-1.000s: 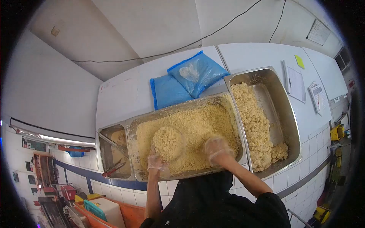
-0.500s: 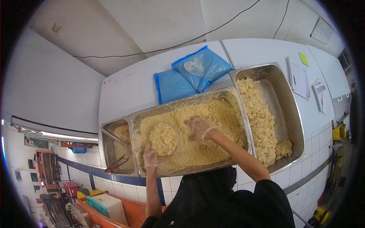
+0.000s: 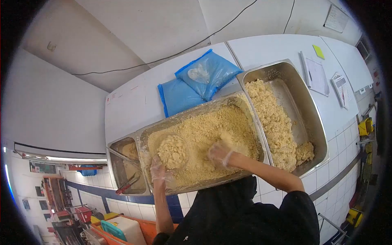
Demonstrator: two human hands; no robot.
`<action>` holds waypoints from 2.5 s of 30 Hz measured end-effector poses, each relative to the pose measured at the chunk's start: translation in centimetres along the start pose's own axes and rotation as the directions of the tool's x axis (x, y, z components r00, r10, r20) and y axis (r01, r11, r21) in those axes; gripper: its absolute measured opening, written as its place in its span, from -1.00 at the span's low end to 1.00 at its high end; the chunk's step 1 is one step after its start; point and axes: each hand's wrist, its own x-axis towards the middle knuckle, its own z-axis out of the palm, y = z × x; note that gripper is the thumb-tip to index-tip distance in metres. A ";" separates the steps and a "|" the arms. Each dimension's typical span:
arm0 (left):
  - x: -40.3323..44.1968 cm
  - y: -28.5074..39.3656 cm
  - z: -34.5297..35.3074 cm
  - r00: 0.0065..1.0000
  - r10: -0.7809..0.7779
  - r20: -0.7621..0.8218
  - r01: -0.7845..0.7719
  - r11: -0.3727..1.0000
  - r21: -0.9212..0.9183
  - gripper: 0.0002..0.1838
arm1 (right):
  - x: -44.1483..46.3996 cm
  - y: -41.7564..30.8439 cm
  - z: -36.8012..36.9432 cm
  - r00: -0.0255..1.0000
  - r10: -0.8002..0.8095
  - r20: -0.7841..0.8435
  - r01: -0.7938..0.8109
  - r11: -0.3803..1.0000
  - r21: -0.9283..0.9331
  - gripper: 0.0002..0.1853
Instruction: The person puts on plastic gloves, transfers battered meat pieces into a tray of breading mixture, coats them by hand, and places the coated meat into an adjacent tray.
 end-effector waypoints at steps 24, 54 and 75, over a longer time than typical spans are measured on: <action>-1.0 1.5 6.8 0.988 -0.145 0.048 0.152 0.968 -0.201 -0.41 | -6.3 -1.3 -1.1 0.791 0.598 -0.131 -0.406 0.673 0.619 -0.27; -1.5 2.0 8.1 0.985 -0.146 -0.087 0.100 0.912 -0.397 -0.47 | -4.4 -1.5 2.1 0.879 0.456 -0.140 -0.312 0.772 0.553 -0.23; -3.2 3.9 6.3 0.994 0.095 0.057 -0.074 0.951 -0.299 -0.52 | 3.3 -1.5 -2.7 0.742 0.505 -0.440 0.338 0.284 0.897 -0.39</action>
